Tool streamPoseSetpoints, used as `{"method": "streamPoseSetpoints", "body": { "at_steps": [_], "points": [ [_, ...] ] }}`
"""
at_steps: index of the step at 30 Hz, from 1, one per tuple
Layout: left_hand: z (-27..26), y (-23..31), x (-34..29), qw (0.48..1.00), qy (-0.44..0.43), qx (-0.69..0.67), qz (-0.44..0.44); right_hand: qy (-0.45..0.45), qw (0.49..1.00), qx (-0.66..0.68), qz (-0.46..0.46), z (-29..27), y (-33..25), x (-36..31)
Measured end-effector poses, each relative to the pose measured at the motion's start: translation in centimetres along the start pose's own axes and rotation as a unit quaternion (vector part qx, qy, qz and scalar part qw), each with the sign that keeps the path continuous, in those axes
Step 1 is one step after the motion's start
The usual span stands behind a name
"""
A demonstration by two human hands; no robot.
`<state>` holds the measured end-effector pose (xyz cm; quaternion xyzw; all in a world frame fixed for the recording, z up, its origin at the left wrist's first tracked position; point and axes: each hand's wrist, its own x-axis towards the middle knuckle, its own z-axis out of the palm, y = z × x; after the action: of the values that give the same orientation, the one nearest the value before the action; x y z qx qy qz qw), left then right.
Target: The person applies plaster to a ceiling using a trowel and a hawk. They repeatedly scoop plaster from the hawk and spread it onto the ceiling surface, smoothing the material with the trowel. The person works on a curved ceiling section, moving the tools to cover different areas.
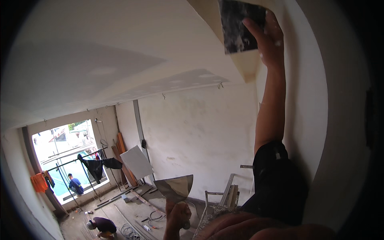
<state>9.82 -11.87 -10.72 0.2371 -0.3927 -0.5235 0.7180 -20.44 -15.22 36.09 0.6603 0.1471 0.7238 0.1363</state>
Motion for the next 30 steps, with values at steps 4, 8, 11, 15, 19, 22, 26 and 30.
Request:
{"method": "streamPoseSetpoints", "body": {
  "at_steps": [4, 8, 11, 15, 19, 22, 26, 30],
  "points": [
    [1.2, 3.3, -0.9, 0.997, 0.027, -0.05, -0.044, -0.101, 0.893, 0.282, 0.335, 1.9, -0.3, -11.8],
    [0.2, 4.8, 0.2, 0.998, 0.015, 0.001, -0.057, -0.322, 0.682, 0.348, 0.557, 10.9, 3.0, -24.1],
    [0.3, 5.9, 2.3, 0.997, -0.03, 0.026, -0.071, -0.355, 0.531, 0.417, 0.646, 13.7, 2.4, -29.8],
    [-0.3, 3.8, 2.5, 0.997, -0.008, 0.073, -0.018, -0.43, 0.51, 0.365, 0.649, 15.2, 4.4, -36.7],
    [-2.9, 1.8, 3.1, 0.996, 0.016, 0.082, -0.017, -0.334, 0.684, 0.199, 0.617, 13.0, 10.0, -40.3],
    [-3.2, 1.5, 4.3, 0.992, 0.084, 0.093, 0.0, -0.247, 0.74, 0.214, 0.588, 11.7, 9.5, -39.4],
    [-4.1, 0.5, 6.2, 0.985, 0.12, 0.121, 0.028, -0.342, 0.806, 0.13, 0.465, 10.6, 5.9, -38.7],
    [-2.9, 0.0, 7.2, 0.982, 0.13, 0.123, 0.059, -0.399, 0.859, 0.147, 0.286, 10.8, 5.4, -39.7]
  ]
}}
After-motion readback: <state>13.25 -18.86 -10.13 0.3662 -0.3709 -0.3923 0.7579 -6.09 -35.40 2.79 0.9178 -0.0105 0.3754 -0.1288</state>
